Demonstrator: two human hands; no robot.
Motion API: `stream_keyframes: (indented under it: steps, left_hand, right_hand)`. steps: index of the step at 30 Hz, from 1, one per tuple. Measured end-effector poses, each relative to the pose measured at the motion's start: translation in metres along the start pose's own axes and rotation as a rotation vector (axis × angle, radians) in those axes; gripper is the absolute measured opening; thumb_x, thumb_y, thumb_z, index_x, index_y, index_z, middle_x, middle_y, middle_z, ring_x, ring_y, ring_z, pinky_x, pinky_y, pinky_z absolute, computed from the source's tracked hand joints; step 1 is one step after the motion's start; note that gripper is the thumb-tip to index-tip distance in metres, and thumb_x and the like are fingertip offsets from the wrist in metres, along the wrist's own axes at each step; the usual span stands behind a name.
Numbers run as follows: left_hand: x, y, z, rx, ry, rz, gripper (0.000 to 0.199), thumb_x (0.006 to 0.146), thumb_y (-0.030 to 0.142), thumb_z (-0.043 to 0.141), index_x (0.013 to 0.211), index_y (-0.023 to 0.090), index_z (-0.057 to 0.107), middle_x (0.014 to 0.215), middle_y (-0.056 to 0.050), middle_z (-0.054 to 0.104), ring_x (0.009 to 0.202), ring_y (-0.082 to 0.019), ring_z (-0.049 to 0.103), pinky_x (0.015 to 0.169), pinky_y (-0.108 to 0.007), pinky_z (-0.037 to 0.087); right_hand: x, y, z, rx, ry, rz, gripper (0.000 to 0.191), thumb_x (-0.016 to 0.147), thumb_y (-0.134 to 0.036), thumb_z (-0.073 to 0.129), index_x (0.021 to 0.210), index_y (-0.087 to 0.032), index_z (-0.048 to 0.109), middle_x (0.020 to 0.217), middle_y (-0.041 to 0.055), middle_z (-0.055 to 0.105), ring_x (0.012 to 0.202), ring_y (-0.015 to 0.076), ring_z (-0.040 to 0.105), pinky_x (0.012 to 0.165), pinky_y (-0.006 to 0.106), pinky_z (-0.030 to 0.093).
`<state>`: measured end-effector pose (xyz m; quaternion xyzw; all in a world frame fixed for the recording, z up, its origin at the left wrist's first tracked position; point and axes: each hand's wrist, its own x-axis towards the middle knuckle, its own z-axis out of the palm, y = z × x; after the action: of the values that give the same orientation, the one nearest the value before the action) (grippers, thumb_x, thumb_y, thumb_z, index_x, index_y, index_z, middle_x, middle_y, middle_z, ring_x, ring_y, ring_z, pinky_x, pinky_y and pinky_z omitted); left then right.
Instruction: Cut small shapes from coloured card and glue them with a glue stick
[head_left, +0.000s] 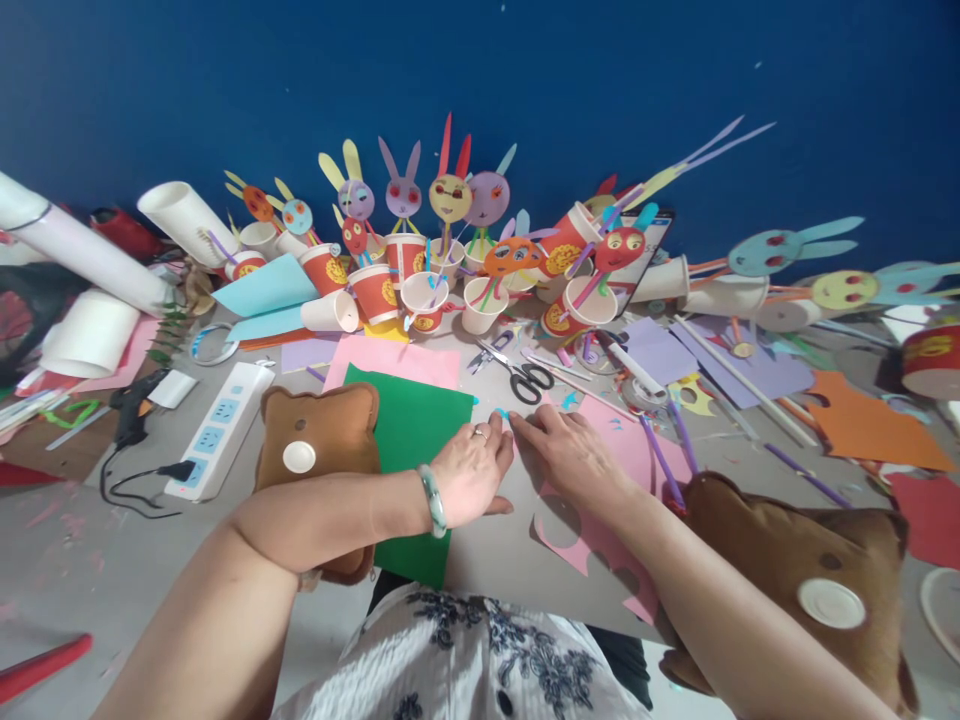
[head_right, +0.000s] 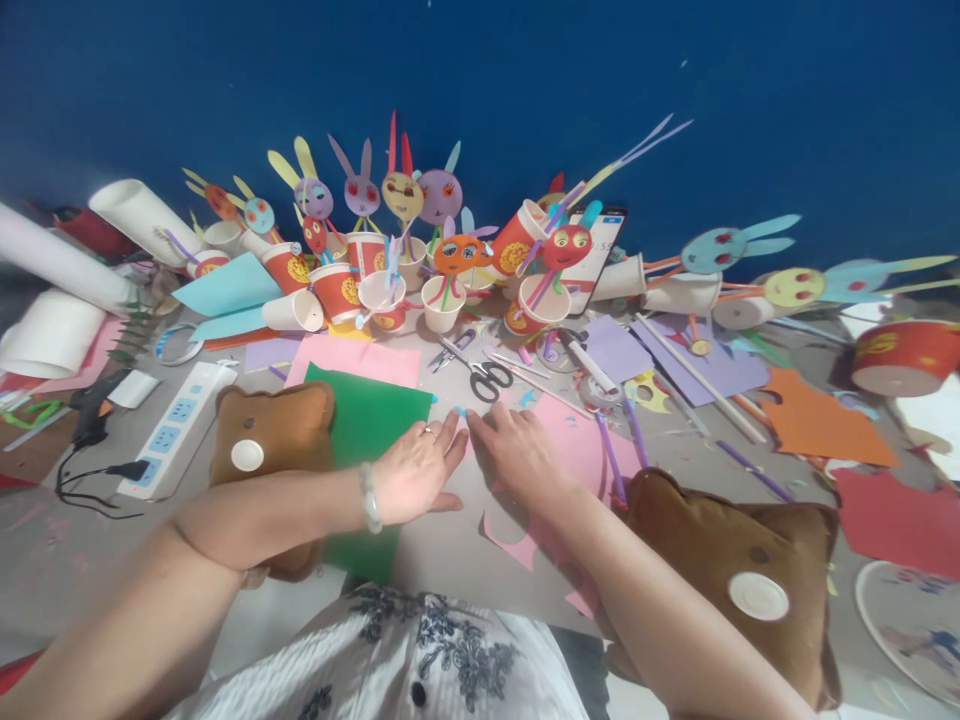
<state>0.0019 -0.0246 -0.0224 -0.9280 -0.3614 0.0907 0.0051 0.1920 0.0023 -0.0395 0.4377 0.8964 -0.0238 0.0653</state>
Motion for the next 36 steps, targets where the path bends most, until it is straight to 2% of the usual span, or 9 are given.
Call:
stream_keyframes:
  steps: [8, 16, 24, 36]
  left_hand:
    - [-0.0005, 0.0007, -0.0033, 0.006, -0.021, -0.015, 0.087, 0.083, 0.064, 0.052, 0.14, -0.001, 0.04, 0.144, -0.032, 0.038, 0.118, -0.034, 0.051, 0.095, -0.04, 0.038]
    - [-0.0004, 0.0016, -0.0027, 0.032, 0.015, -0.027, 0.088, 0.081, 0.066, 0.053, 0.139, 0.001, 0.041, 0.141, -0.03, 0.042, 0.12, -0.035, 0.049, 0.097, -0.041, 0.036]
    - [-0.0005, 0.0027, -0.0013, 0.051, 0.019, -0.028, 0.09, 0.081, 0.067, 0.052, 0.139, 0.0, 0.041, 0.139, -0.032, 0.044, 0.118, -0.034, 0.051, 0.095, -0.039, 0.036]
    - [-0.0007, 0.0023, -0.0026, 0.053, 0.051, -0.028, 0.089, 0.08, 0.068, 0.052, 0.138, 0.0, 0.042, 0.136, -0.03, 0.047, 0.124, -0.035, 0.046, 0.099, -0.039, 0.034]
  right_hand:
    - [-0.0003, 0.0002, -0.0008, 0.003, 0.024, 0.01, 0.063, 0.073, -0.014, 0.072, 0.132, -0.017, 0.05, 0.102, 0.0128, 0.058, 0.081, 0.0242, 0.056, 0.076, 0.033, 0.036]
    - [0.0002, 0.0007, 0.0, -0.002, 0.012, -0.005, 0.065, 0.077, -0.011, 0.067, 0.137, -0.018, 0.047, 0.105, 0.0136, 0.058, 0.085, 0.0247, 0.057, 0.078, 0.034, 0.036]
    - [0.0022, 0.0005, 0.0039, -0.013, 0.038, -0.002, 0.055, 0.081, -0.015, 0.064, 0.135, -0.019, 0.05, 0.105, 0.0133, 0.058, 0.084, 0.0237, 0.057, 0.078, 0.033, 0.035]
    - [0.0013, -0.0009, 0.0002, -0.045, 0.029, -0.008, 0.062, 0.079, -0.015, 0.066, 0.138, -0.019, 0.046, 0.109, 0.0148, 0.059, 0.083, 0.0235, 0.057, 0.078, 0.034, 0.034]
